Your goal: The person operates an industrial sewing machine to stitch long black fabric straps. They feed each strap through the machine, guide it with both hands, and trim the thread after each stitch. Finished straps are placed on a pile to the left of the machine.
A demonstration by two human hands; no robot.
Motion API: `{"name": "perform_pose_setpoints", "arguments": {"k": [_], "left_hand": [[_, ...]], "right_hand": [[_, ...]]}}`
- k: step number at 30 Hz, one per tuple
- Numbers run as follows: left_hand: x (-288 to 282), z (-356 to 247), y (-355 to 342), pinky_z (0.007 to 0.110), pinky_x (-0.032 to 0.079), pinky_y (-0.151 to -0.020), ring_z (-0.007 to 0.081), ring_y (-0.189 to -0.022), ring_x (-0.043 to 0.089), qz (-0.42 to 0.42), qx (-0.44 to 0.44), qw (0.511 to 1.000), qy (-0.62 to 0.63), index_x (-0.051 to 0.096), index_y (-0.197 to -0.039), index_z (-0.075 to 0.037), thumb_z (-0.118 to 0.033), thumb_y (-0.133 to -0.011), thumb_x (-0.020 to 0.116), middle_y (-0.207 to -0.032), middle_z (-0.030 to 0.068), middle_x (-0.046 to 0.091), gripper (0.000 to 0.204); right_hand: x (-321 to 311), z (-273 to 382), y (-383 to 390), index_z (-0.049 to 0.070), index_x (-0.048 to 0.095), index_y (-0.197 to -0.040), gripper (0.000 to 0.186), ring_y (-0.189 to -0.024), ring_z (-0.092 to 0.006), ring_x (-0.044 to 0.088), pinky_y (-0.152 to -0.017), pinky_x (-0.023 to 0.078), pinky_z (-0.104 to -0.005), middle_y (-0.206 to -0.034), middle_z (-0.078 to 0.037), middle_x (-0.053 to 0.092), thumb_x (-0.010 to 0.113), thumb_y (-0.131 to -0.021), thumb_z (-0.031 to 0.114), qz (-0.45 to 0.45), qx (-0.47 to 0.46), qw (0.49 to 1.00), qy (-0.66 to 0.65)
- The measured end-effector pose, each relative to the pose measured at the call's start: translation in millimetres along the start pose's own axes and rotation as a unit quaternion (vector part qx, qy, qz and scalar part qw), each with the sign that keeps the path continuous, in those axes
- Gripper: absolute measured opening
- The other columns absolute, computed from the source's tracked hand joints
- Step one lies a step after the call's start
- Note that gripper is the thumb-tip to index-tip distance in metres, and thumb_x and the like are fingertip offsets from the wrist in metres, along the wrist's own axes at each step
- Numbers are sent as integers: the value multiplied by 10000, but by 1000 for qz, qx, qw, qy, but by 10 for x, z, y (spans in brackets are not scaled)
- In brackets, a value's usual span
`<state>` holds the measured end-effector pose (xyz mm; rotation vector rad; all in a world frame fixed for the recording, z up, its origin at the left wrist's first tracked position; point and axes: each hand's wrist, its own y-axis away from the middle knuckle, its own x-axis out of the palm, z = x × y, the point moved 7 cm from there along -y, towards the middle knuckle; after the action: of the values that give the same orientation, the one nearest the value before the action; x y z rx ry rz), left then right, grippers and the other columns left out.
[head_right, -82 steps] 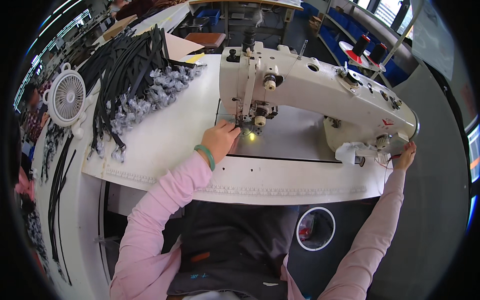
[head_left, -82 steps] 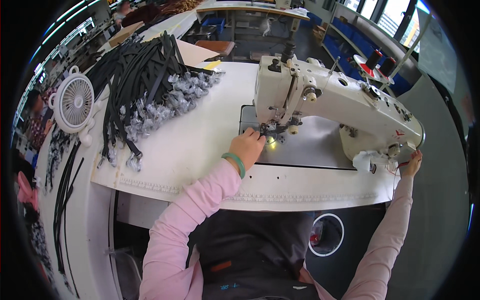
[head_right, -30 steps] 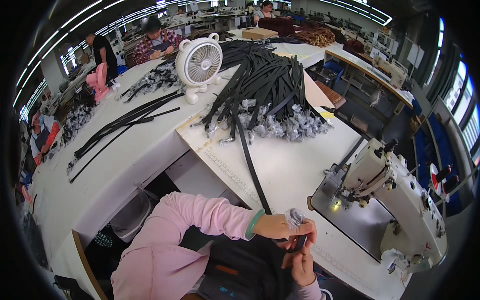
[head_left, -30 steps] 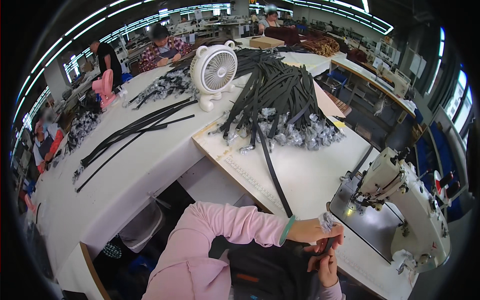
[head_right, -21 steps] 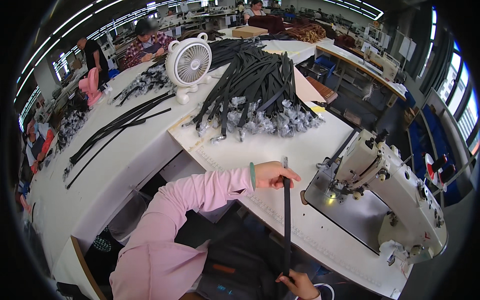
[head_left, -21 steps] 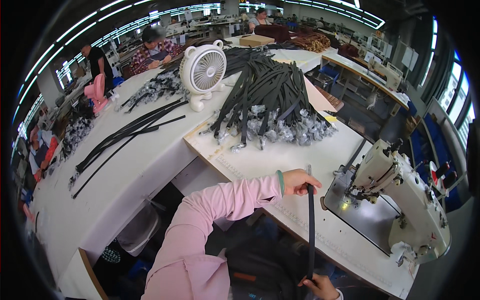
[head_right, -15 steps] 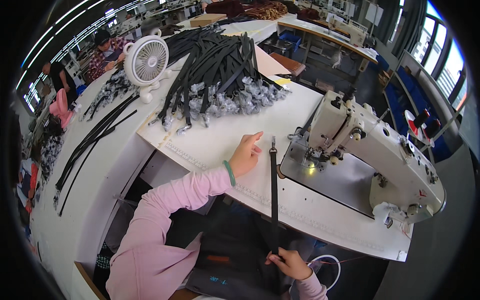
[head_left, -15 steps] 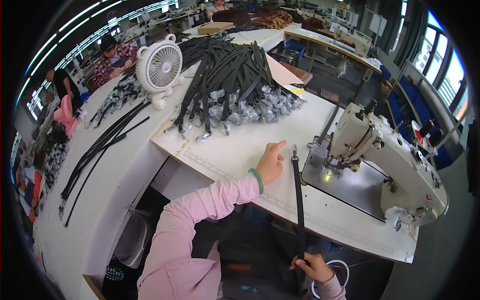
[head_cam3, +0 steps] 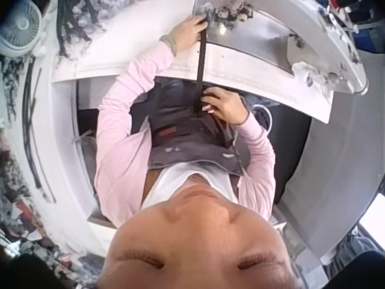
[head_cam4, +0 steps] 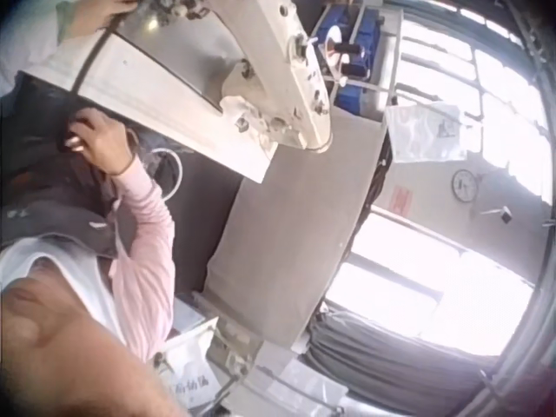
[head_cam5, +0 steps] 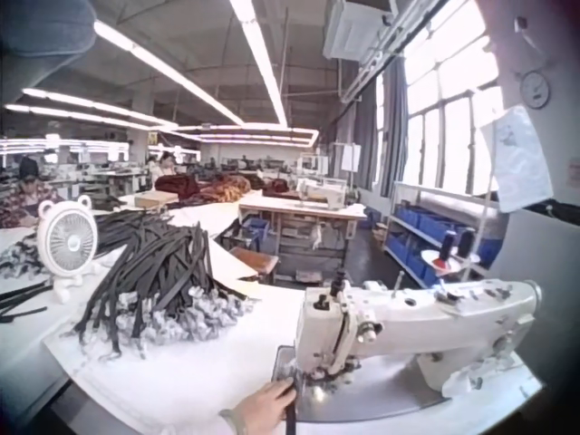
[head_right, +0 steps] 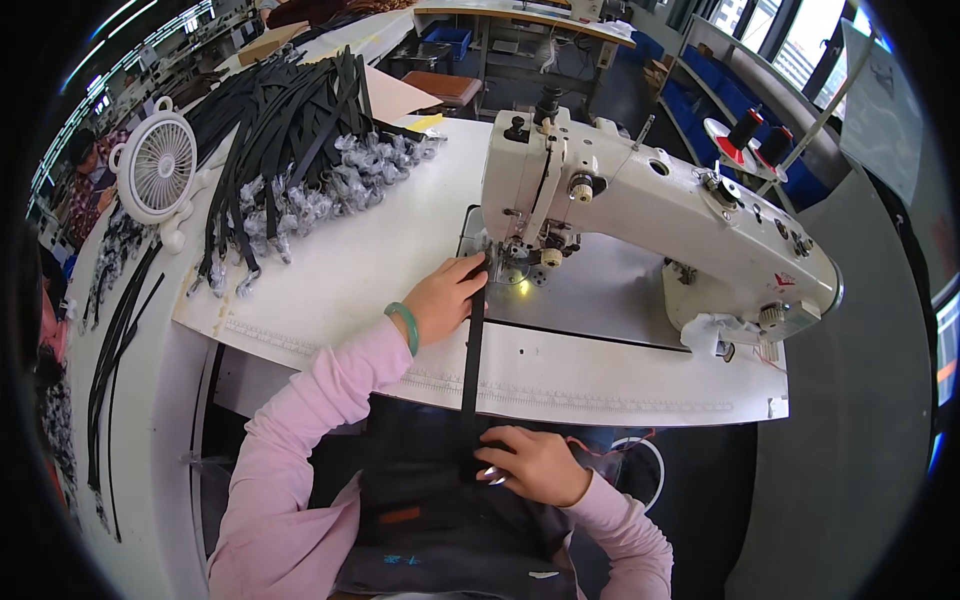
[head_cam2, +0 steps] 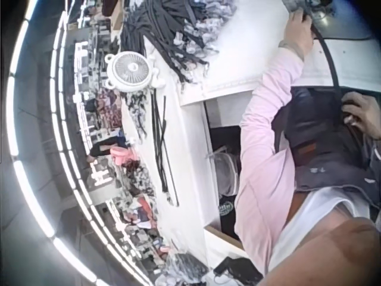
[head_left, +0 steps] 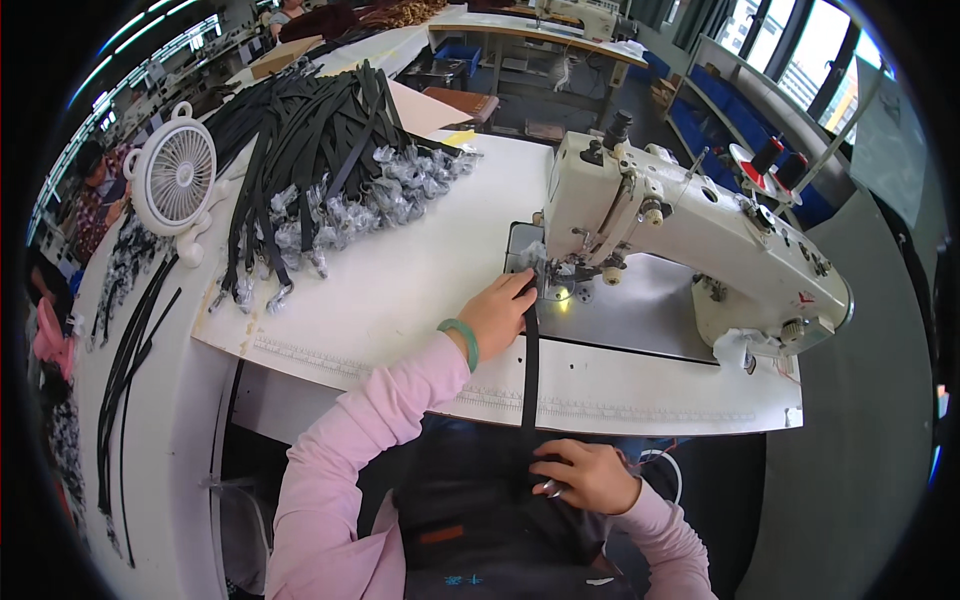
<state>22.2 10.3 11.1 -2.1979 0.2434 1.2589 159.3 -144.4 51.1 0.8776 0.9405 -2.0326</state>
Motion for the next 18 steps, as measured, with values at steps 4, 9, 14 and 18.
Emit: {"name": "perform_pose_setpoints", "arguments": {"k": [4,9,14,18], "left_hand": [[-102,124,125,357,403,-907,305,-1098,441,-29,-44,998,34,601,-986,-5,-124,-722,615,-1232,170,442,290],[-213,-151,-7,397,375,-870,297,-1053,468,-86,-26,995,-43,633,-910,-34,-214,-731,661,-1185,138,492,256],[-121,-51,69,405,338,-881,270,-1070,466,-64,-81,994,-24,626,-962,-57,-198,-742,648,-1157,105,528,262],[-114,-8,35,388,363,-867,269,-1049,487,-100,-35,993,-53,603,-1002,-41,-141,-735,638,-1125,140,550,287]], "right_hand": [[-1482,-722,765,6,608,-991,216,-716,-203,549,-581,445,-265,-926,-132,542,527,-798,-49,-471,79,821,312],[-3326,-2668,3104,65,500,-1131,277,-745,-114,514,-600,423,-240,-913,-58,532,430,-919,229,-814,234,530,49],[-3788,-3348,3359,77,481,-1176,374,-852,-186,565,-719,451,-291,-884,-103,597,416,-909,331,-670,379,638,19],[-4379,-3129,2908,47,554,-1085,480,-899,-252,573,-788,429,-337,-966,-142,613,383,-895,453,-489,451,695,273]]}}
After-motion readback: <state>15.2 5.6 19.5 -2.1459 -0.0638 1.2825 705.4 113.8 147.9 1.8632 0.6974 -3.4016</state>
